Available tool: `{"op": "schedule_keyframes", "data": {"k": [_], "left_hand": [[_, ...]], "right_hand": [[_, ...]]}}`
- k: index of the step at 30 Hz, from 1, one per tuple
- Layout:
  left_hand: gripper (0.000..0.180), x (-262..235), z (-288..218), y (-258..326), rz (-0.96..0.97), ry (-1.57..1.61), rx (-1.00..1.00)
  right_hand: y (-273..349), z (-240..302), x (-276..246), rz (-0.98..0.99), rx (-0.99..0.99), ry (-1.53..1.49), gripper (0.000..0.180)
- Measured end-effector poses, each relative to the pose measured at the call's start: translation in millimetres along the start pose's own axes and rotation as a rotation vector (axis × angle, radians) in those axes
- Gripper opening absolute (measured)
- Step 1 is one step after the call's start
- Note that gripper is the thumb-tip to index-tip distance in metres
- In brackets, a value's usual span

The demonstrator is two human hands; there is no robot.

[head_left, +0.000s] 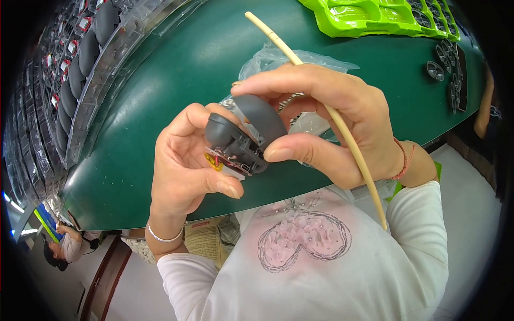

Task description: The person inserts a metal pin into the hinge of a plastic case and uses a wooden stick to push it into place before setting the case in a tray.

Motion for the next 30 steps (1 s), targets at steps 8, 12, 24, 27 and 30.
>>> {"op": "schedule_keyframes", "data": {"k": [8, 12, 24, 27, 30], "left_hand": [[0.055, -0.7, 1.8, 3.4, -0.026, -0.001, -0.009], [0.053, 1.0, 0.7, 2.1, 0.0, -0.04, 0.008], [0.045, 8.7, -24.1, 6.5, 0.039, -0.258, 0.293], [0.043, 11.3, -32.1, 10.4, 0.02, -0.324, 0.317], [0.04, 11.6, -33.7, 10.7, -0.015, -0.372, 0.281]], "right_hand": [[-0.2, 1.3, 2.7, 0.025, 0.003, 0.097, 0.047], [0.6, 1.5, 1.9, 0.033, 0.002, 0.122, 0.046], [-1.3, -8.9, 5.2, 0.068, 0.078, -0.094, 0.043], [-2.7, -9.6, 7.8, 0.085, 0.061, -0.152, 0.042], [-3.9, -9.8, 7.1, 0.086, 0.045, -0.113, 0.043]]}}
Point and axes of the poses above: each hand's wrist, its own y-axis away from the middle knuckle, its own x-axis out of the palm, z = x × y, the point moved 8 cm from there along -y, towards the middle knuckle, and after that the axes turned 10 degrees about x, right-handed, at the moved point
